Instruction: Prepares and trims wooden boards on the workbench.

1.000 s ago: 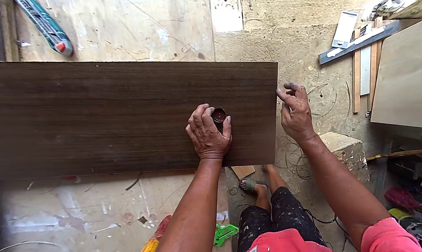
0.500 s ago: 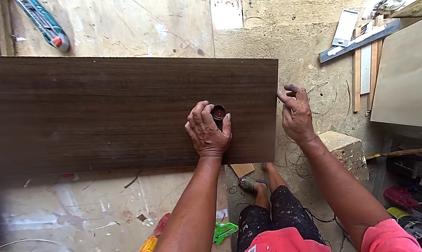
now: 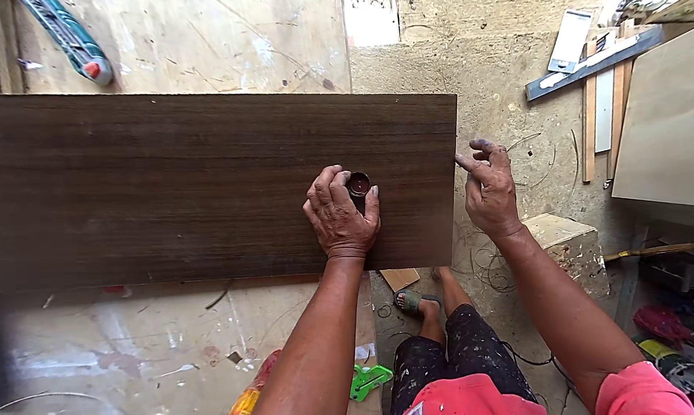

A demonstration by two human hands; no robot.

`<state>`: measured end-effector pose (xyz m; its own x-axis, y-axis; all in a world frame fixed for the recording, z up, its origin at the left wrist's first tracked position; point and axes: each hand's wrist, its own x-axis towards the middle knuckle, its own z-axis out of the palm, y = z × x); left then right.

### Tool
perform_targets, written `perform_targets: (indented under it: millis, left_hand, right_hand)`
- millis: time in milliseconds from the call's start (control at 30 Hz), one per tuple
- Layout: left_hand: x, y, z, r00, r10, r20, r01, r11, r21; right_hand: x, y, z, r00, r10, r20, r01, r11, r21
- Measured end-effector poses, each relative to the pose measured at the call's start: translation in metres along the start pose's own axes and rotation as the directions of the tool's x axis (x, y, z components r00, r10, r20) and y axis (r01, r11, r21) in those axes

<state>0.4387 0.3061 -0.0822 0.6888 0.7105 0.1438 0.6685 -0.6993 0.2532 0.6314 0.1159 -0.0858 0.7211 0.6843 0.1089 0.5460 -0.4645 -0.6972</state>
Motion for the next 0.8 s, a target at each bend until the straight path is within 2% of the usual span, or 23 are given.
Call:
perform_targets:
  millis: [433, 800]
  left_hand:
    - [0.0, -0.001, 0.001, 1.0, 0.002, -0.007, -0.002, 1.0, 0.003]
    - [-0.001, -0.001, 0.002, 1.0, -0.002, -0.002, 0.002, 1.0, -0.01]
  right_hand:
    - [0.002, -0.002, -0.002, 1.0, 0.001, -0.004, -0.001, 1.0, -0.004]
    - [0.079, 0.009, 0.009, 0.998, 0.067, -0.005, -0.067, 0.996, -0.053]
